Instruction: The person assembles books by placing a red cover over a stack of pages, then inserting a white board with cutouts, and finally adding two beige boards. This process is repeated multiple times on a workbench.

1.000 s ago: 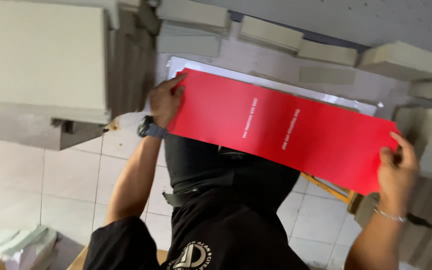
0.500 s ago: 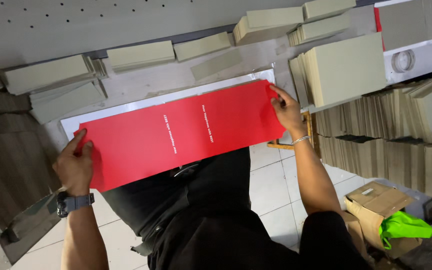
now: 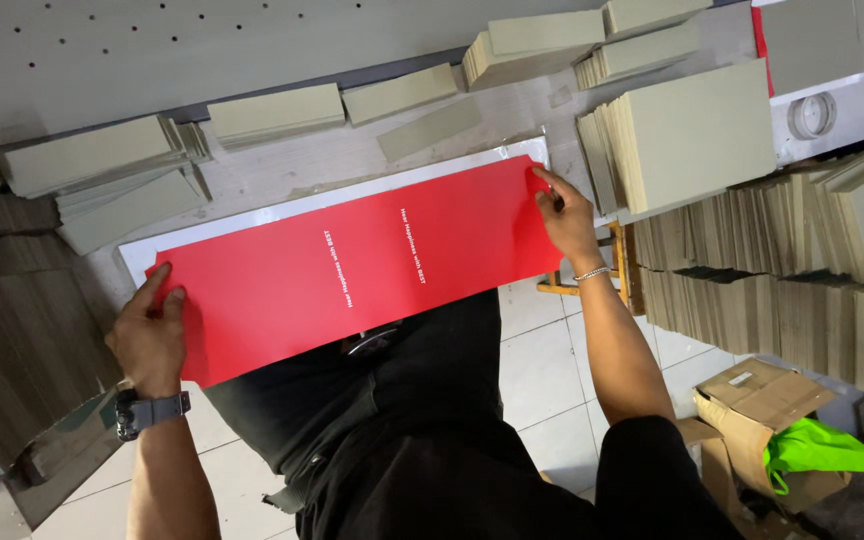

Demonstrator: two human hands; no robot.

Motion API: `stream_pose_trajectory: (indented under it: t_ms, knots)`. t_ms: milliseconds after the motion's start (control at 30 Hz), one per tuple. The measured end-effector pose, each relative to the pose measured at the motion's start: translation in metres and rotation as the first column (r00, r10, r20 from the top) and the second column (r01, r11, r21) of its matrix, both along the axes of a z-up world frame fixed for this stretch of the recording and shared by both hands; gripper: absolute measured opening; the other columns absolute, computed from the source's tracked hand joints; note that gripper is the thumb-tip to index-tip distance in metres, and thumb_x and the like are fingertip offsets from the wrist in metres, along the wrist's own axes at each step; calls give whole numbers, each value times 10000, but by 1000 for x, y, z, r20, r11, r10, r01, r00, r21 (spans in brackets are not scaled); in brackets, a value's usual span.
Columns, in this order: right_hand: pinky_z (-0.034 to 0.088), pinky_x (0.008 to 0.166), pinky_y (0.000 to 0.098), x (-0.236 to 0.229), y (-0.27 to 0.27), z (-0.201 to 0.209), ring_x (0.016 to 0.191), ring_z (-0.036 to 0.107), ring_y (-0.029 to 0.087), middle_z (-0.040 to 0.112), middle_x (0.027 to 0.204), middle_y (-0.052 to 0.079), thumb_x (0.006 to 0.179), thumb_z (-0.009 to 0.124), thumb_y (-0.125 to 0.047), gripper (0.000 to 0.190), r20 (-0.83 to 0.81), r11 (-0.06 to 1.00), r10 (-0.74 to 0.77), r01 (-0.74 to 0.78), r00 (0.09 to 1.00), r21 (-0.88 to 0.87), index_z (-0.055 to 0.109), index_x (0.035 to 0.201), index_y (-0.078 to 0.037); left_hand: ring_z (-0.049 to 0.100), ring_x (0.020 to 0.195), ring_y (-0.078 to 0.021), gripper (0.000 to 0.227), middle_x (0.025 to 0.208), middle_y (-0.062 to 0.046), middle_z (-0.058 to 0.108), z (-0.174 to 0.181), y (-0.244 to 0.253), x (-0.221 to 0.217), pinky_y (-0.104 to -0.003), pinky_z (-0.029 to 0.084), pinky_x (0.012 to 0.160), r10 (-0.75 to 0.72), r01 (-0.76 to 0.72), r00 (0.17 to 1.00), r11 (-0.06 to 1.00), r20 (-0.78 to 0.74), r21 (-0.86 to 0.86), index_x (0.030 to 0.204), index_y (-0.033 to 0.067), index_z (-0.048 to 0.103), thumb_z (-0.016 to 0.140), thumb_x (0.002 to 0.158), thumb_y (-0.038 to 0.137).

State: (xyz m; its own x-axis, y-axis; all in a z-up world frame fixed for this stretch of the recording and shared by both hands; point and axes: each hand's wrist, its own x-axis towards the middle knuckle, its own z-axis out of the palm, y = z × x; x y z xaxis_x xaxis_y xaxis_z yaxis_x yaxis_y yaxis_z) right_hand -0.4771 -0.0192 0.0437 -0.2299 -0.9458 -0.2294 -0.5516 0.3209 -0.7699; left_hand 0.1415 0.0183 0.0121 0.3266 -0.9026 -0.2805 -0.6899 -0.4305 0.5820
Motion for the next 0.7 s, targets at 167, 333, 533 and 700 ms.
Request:
stream_pose_trajectory:
  t_ms: [167,333,533,700]
  knots:
    - [502,915,236,-2,0,-7,830,533,78,650,1572,0,1064,582,-79,464,-40,1000,2,-3,999,-21,674,1508,-176,691,1233,-356,438,1361,-177,757,-8,1,3,-463,401,1084,-39,42,999,997,35,-63,1509,286,736,694,1072,298]
    - [485,798,220,-9,-1,-18,726,458,68,735,1313,-88,1046,597,-48,482,-76,1000,-4,2,997,-16,709,1483,-216,696,1068,-499,464,1192,-249,729,-4,-2,-3,-575,510,965,-39,38,983,999,181,10,1527,365,733,635,1090,488]
    - [573,892,590,3,-3,-16,961,721,521,729,985,291,1015,852,-194,430,-565,938,113,-276,817,-210,755,1406,-43,457,1397,-468,467,1535,-120,542,-23,1,-39,-795,412,1020,101,76,746,969,658,-234,1281,404,839,733,961,728]
    - [244,1197,761,135,-3,-25,1481,285,659,298,1604,437,1106,780,-290,634,-619,838,-56,-299,784,-455,523,1601,13,115,1671,-449,704,1819,-221,280,3,11,-70,-654,119,1292,-120,201,788,977,604,-69,1606,61,591,527,1150,594]
